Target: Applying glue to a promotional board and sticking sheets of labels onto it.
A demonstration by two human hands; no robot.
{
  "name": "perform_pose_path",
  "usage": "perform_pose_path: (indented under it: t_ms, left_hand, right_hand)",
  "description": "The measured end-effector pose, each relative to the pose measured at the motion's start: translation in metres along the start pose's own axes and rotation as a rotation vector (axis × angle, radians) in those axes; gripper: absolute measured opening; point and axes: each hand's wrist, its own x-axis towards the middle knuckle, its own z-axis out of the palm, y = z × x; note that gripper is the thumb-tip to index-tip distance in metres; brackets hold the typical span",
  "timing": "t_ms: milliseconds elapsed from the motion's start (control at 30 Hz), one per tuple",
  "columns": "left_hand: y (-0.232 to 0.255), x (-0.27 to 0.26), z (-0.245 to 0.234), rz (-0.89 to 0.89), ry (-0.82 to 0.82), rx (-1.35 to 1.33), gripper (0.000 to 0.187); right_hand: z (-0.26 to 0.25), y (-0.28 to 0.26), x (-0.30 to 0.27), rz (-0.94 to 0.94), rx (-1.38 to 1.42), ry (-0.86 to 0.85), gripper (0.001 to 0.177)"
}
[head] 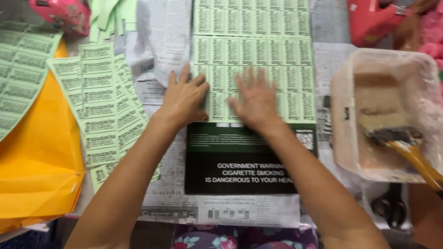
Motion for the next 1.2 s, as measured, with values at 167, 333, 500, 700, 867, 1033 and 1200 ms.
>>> perform_pose_path:
  t_ms: [167, 333, 500, 700, 867, 1033, 1200]
  left_hand:
    - [-0.009, -0.004, 0.016, -0.029, 0.045, 0.005, 0.067]
    - [0.003, -0.034, 0.041, 0.001, 0.291, 0.044, 0.047]
    - [0.057, -0.112, 0.043, 0.201, 0.718, -0.411, 0.018]
    - [0.033, -0.225, 0.037, -0.12, 0.772, -0.408, 0.017]
    - [-0.043, -0.257, 0.048, -0.321, 0.532, -0.121, 0.044]
    - [-0.076, -0.255, 0.064, -0.304, 0.359, 0.088, 0.067]
    - [-0.078, -0.248, 0.066, -0.308, 0.464, 0.346, 0.02]
  right_hand:
    - [-0.006, 0.039, -0.019, -0.092, 0.051, -0.095, 0.07]
    - [-0.001, 0.137, -0.05, -0.002, -0.101, -0.158, 0.069]
    - [-0.037, 0.082, -0.111, -0.279, 0.007, 0.045, 0.051]
    - [-0.078, -0.018, -0.199, -0.206, 0.591, 0.015, 0.054]
    - [-0.069, -0.004, -0.216, -0.255, 0.481, 0.07, 0.053]
    - [-0.1, -0.022, -0.219, -0.33, 0.463, 0.149, 0.049]
    - [-0.092, -0.029, -0.227, -0.373, 0.492, 0.164, 0.048]
